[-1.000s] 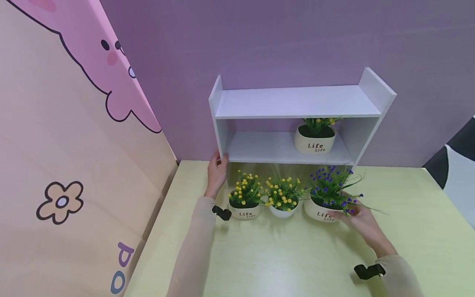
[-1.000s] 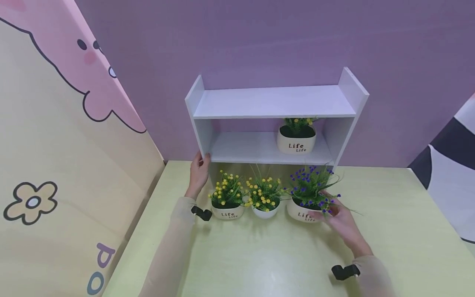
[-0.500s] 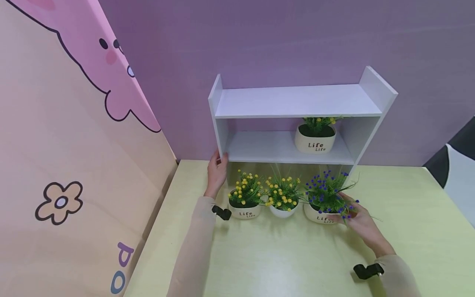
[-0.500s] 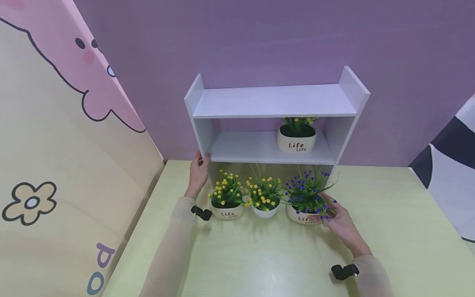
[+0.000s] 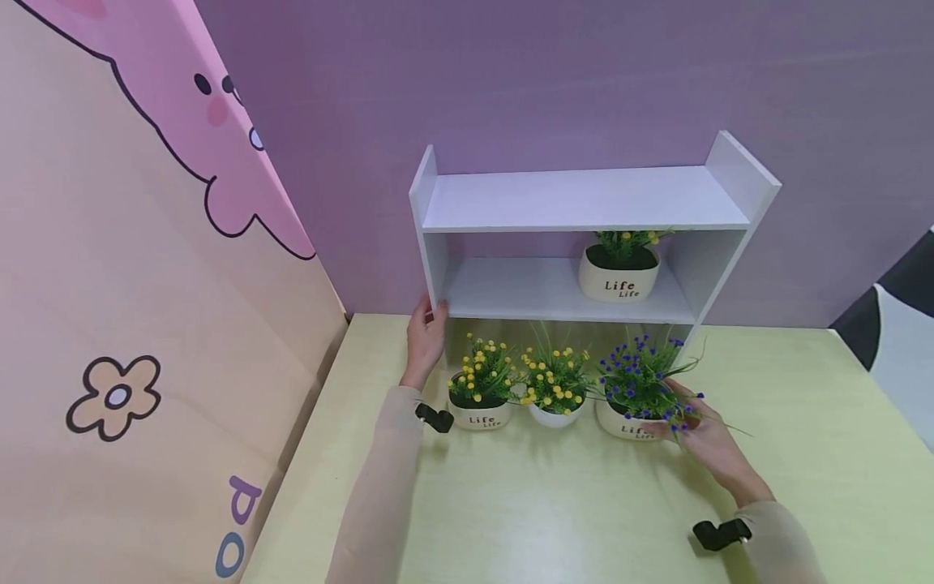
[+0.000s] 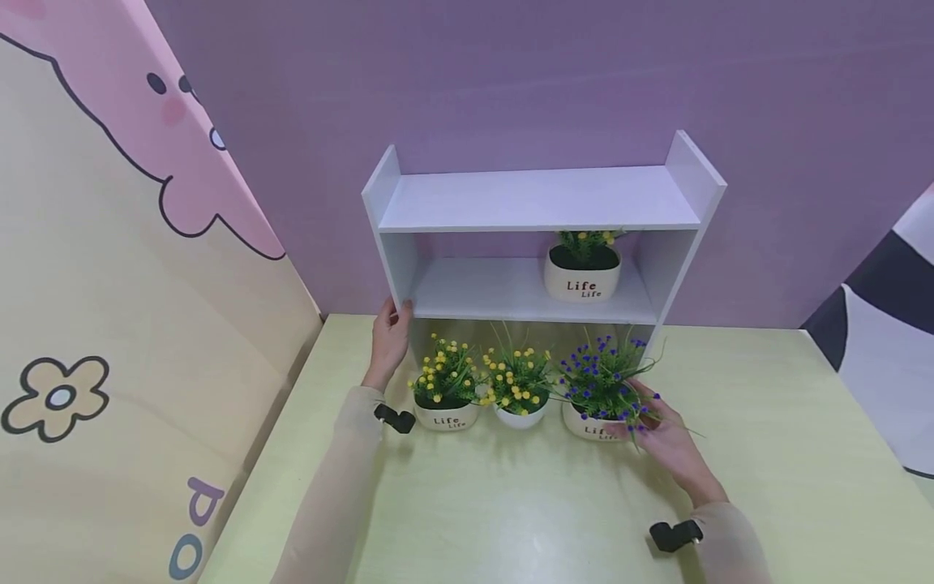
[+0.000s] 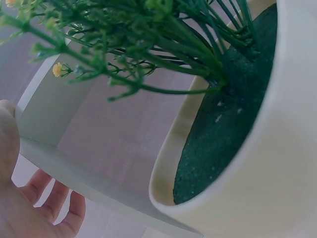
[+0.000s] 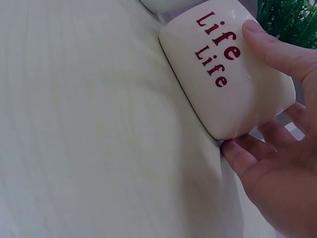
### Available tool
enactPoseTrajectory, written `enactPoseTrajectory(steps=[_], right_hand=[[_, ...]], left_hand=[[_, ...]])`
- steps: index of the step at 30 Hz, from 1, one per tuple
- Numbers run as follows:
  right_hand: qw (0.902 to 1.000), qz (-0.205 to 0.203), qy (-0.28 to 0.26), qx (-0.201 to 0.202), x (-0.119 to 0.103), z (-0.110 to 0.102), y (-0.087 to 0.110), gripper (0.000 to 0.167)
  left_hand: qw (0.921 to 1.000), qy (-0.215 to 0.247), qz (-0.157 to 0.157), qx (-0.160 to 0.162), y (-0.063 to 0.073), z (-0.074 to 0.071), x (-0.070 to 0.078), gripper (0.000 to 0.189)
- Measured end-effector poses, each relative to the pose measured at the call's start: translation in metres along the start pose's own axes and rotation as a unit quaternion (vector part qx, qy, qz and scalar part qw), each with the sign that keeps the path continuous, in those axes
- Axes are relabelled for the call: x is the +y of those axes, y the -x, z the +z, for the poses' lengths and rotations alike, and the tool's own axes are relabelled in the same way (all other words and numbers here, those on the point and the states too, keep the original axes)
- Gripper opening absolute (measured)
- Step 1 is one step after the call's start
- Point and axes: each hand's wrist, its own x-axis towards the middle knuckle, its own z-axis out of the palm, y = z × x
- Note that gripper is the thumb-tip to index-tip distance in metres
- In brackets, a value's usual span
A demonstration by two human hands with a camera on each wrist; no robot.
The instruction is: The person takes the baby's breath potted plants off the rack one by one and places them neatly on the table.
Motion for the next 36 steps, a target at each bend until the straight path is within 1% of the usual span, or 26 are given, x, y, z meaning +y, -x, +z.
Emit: enactPoseTrajectory(steps=[4,8,15,21,28,34,36], right_hand=[[0.9999,-0.001,0.012,-0.004,-0.0019,0.0004,-0.0008,0.093],[0.9999,-0.008,0.012,-0.005,-0.0031,0.0002,-0.0032,0.091],[0.9996,-0.001,0.027,-0.004,-0.0039,0.0015,-0.003,0.097],[0.9994,-0.001,0.033,-0.013,-0.0041,0.0021,-0.0011,0.099],[0.9995,-0.005,0.028,-0.015,-0.0038,0.0018,-0.0011,0.097],[0.9996,-0.025,-0.011,-0.003,-0.006,-0.0043,0.0016,0.086],[0.9996,-0.028,-0.01,0.005,-0.0066,-0.0073,0.0043,0.087]], left_hand=[[1.0,0.001,-0.003,0.001,-0.0008,-0.0016,0.0016,0.054],[1.0,0.002,-0.002,0.001,-0.0022,-0.0027,0.0017,0.055],[1.0,0.002,0.001,0.003,-0.0023,-0.0014,0.0013,0.054],[1.0,-0.003,0.005,0.003,-0.0007,-0.0011,-0.0008,0.053],[1.0,0.001,0.004,0.0,-0.0001,-0.0013,-0.0001,0.053],[1.0,0.003,0.005,-0.002,0.0005,-0.0006,-0.0001,0.054],[1.0,0.004,0.006,-0.001,0.0007,-0.0004,-0.0008,0.054]])
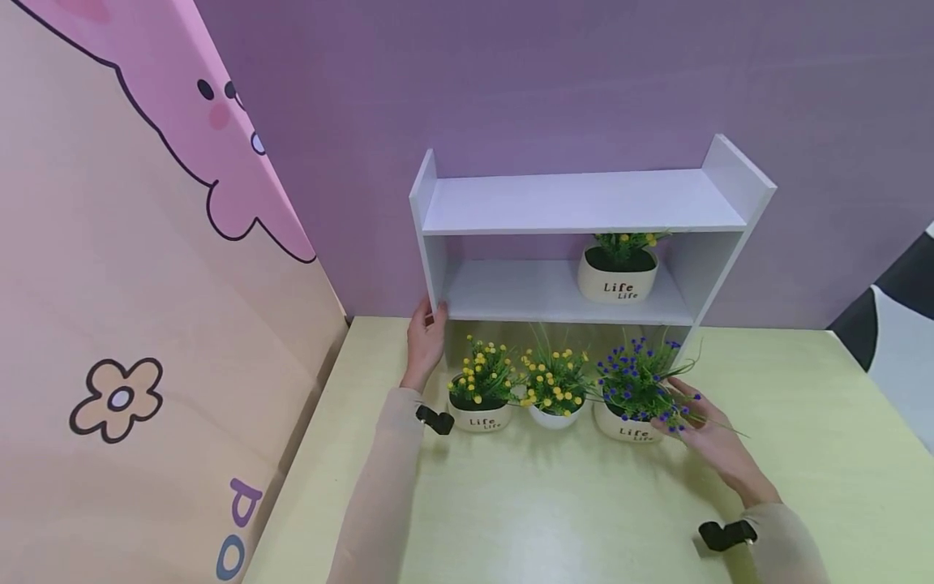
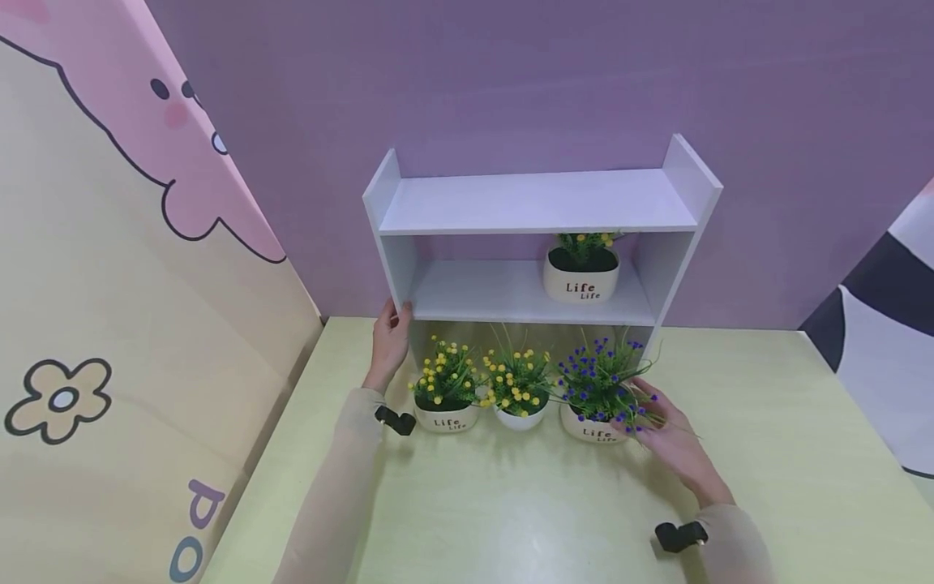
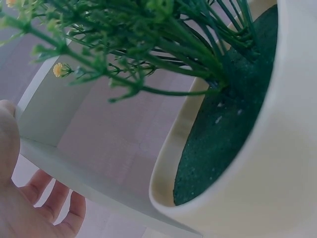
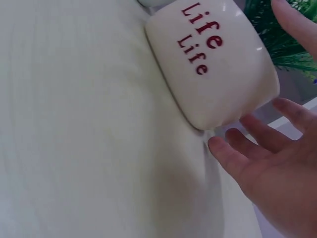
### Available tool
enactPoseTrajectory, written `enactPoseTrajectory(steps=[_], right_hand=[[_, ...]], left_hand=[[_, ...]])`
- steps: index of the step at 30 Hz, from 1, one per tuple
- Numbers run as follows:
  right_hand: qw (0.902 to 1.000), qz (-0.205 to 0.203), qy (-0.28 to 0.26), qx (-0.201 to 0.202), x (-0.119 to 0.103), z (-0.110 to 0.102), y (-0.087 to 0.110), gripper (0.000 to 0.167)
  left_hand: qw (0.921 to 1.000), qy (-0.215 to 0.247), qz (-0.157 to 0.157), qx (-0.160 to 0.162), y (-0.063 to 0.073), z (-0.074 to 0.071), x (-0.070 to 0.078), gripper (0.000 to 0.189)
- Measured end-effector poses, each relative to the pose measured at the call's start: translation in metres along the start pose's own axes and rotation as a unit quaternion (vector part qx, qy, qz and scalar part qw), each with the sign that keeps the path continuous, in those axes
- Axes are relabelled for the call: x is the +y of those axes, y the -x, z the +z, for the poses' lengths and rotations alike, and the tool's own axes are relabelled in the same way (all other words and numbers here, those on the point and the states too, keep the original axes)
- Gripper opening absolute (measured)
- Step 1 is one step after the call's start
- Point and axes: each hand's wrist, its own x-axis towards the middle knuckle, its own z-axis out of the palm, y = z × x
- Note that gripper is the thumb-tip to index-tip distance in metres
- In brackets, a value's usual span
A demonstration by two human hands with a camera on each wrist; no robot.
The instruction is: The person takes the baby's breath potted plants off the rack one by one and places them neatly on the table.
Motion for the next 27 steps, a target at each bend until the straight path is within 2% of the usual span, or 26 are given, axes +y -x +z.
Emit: enactPoseTrajectory(steps=[5,12,18,22,25,27], right_hand=[[0.999,-0.025,0.025,0.028,-0.001,-0.006,0.005,0.084],[0.9968,-0.063,0.001,0.049,-0.006,-0.013,0.007,0.08],[0.9917,-0.103,-0.025,0.073,-0.023,-0.018,0.007,0.078],[0.9829,-0.144,-0.094,0.067,-0.036,-0.022,0.005,0.076],[0.9808,-0.153,-0.1,0.068,-0.047,-0.025,0.004,0.075],[0.9833,-0.15,-0.074,0.074,-0.052,-0.027,0.004,0.074]], left_hand=[[1.0,0.005,0.0,0.0,0.001,0.001,0.0,0.054],[1.0,0.007,0.001,0.0,0.001,0.0,0.0,0.053],[1.0,0.006,0.0,0.001,0.001,0.0,0.0,0.053],[1.0,0.007,0.002,0.002,0.001,0.001,0.0,0.053],[1.0,0.007,0.003,0.003,0.001,0.001,0.0,0.052],[1.0,0.008,0.002,0.002,0.001,0.001,0.0,0.052]])
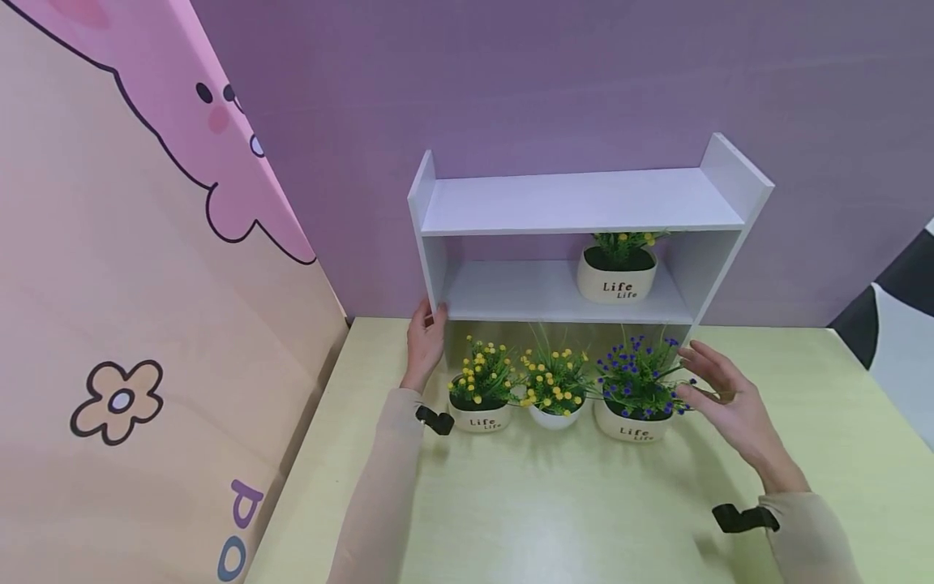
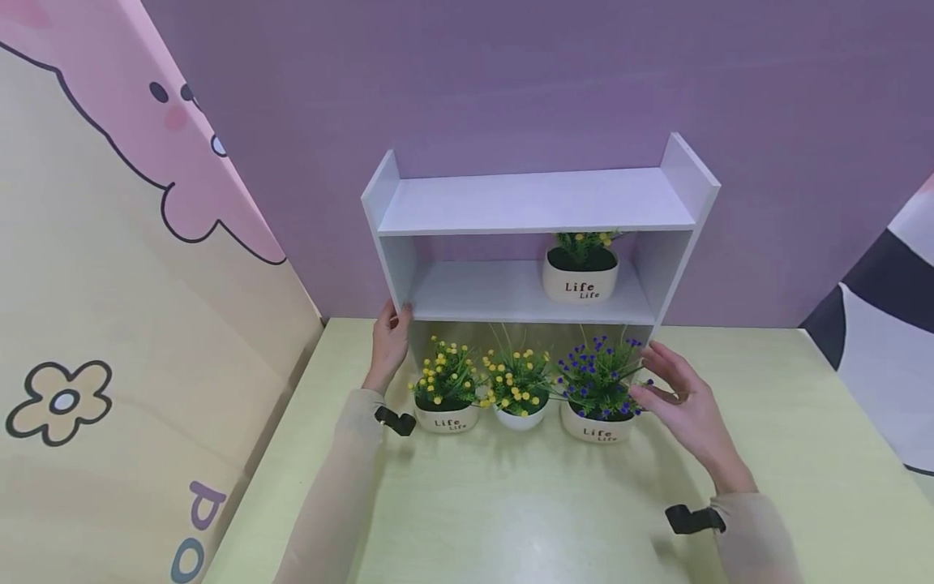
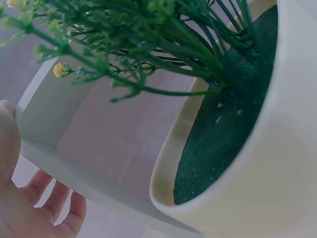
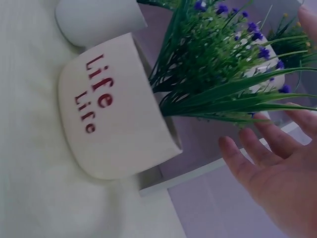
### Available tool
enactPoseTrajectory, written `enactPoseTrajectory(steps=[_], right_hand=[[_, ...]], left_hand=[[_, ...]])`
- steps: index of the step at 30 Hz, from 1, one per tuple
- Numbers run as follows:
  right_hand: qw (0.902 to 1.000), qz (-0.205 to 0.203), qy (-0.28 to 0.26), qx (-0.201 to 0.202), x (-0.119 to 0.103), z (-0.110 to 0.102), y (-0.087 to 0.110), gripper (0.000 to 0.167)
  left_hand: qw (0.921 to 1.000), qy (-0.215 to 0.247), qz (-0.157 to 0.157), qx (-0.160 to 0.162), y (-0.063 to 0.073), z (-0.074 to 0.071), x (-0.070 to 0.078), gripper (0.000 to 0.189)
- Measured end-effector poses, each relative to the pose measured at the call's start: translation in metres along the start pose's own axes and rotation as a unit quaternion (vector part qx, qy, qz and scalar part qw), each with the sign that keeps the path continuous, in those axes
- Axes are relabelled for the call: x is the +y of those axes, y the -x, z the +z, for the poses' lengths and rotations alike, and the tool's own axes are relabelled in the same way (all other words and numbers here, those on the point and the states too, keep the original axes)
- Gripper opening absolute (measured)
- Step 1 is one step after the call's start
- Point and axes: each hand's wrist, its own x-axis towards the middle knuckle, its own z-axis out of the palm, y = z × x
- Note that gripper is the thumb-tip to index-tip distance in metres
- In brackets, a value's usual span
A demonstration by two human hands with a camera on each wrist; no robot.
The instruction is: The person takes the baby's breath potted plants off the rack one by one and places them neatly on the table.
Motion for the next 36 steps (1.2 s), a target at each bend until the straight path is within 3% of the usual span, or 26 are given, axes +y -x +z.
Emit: enactPoseTrajectory(steps=[6,14,23,36], right_hand=[[0.9996,0.009,0.026,0.003,-0.009,-0.003,-0.005,0.074],[0.9997,-0.002,-0.025,-0.004,-0.017,-0.007,-0.01,0.074],[0.9997,-0.004,0.022,0.011,-0.028,-0.01,-0.018,0.073],[0.9982,-0.001,0.06,-0.011,-0.043,-0.014,-0.025,0.077]], left_hand=[[1.0,-0.005,-0.001,0.0,0.001,-0.001,0.001,0.052],[0.9999,-0.004,-0.011,0.001,0.002,0.0,0.001,0.052],[1.0,-0.004,-0.006,0.004,0.001,0.0,0.0,0.053],[1.0,-0.002,0.0,0.004,0.0,0.001,-0.001,0.052]])
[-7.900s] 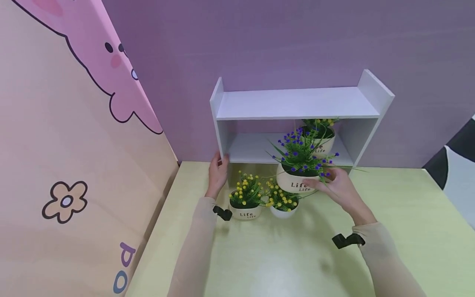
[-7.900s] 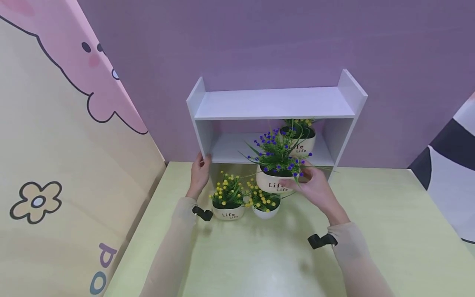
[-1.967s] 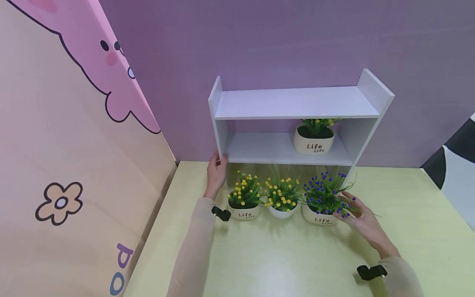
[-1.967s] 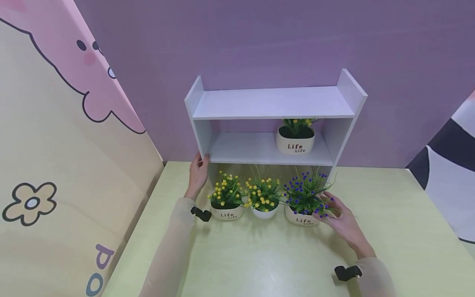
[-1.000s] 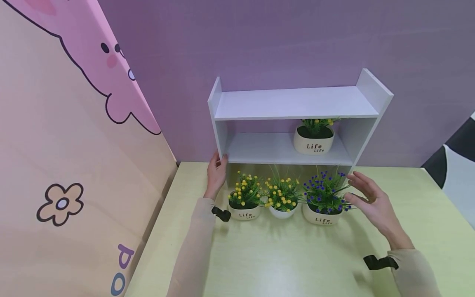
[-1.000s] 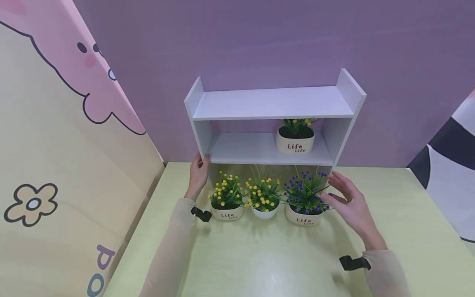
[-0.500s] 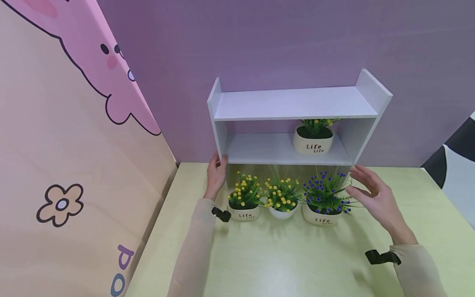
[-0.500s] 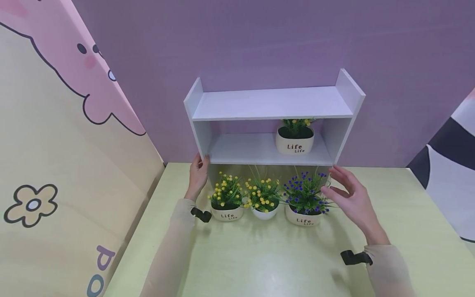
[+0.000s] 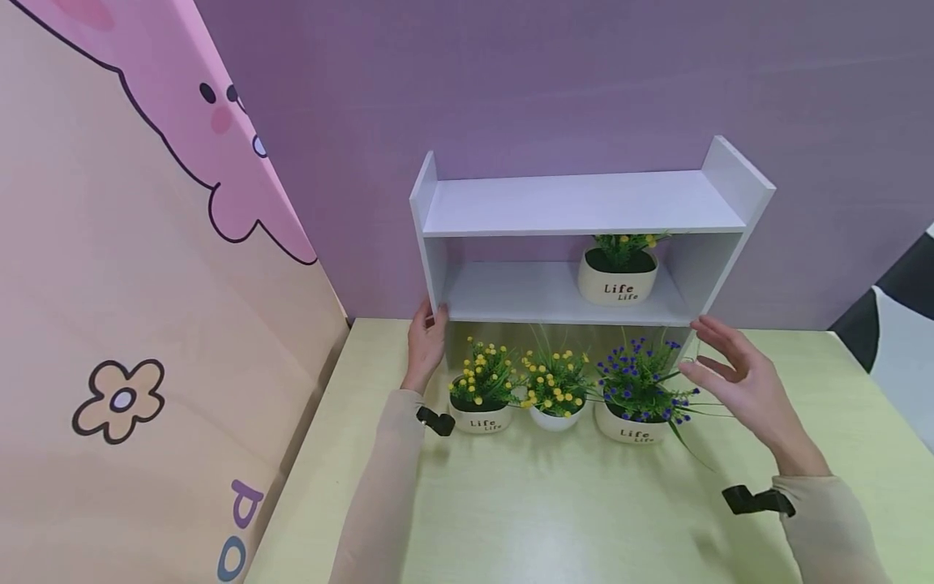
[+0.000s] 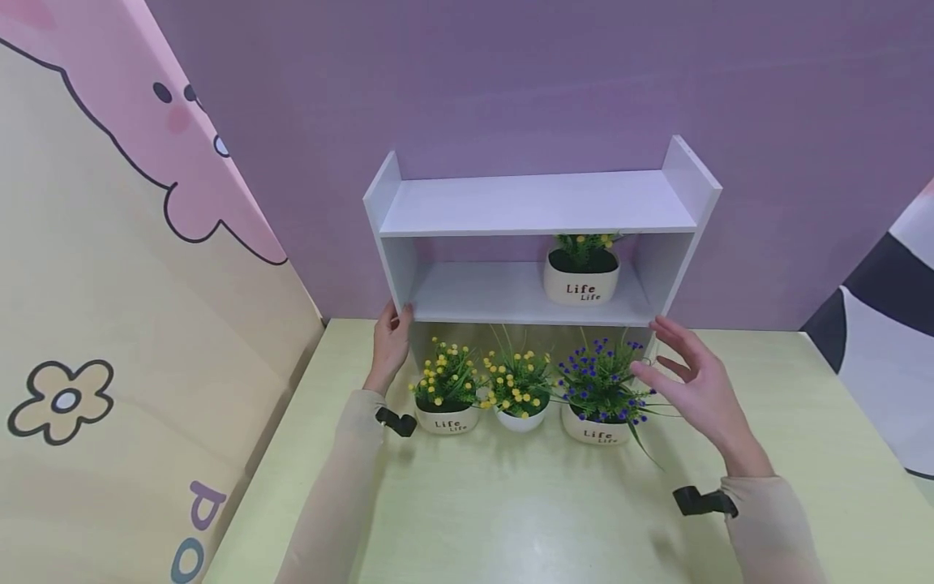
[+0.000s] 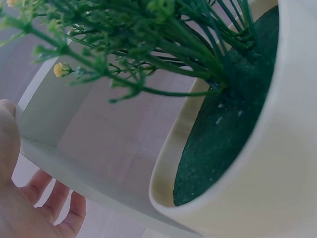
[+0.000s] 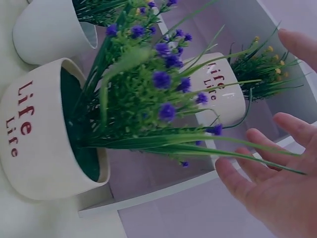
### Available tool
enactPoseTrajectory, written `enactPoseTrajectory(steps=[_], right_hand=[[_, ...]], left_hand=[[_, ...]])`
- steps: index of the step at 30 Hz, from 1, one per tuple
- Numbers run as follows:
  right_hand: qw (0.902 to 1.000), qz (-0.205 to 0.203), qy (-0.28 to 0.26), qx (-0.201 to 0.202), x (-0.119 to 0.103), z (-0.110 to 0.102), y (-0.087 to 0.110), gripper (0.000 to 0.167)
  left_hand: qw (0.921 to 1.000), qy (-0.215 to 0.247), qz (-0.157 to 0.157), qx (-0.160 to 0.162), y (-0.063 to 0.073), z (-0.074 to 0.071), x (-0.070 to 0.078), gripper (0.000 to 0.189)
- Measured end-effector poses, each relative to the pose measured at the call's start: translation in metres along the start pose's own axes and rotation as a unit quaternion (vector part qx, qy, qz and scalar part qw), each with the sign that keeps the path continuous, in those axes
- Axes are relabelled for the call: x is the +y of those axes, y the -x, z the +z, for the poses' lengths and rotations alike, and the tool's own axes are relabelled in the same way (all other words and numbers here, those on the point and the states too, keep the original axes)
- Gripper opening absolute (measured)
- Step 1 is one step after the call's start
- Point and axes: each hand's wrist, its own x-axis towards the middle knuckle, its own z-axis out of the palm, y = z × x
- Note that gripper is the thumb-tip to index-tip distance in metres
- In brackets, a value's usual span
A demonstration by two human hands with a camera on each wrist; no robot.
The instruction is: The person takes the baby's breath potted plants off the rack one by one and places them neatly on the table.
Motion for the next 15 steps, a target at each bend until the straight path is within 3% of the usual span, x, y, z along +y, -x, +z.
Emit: enactPoseTrajectory(steps=[15], right_hand=[[0.9999,-0.001,0.002,-0.012,-0.011,-0.013,-0.014,0.077]], left_hand=[[1.0,0.002,-0.008,-0.003,-0.001,-0.001,0.002,0.053]])
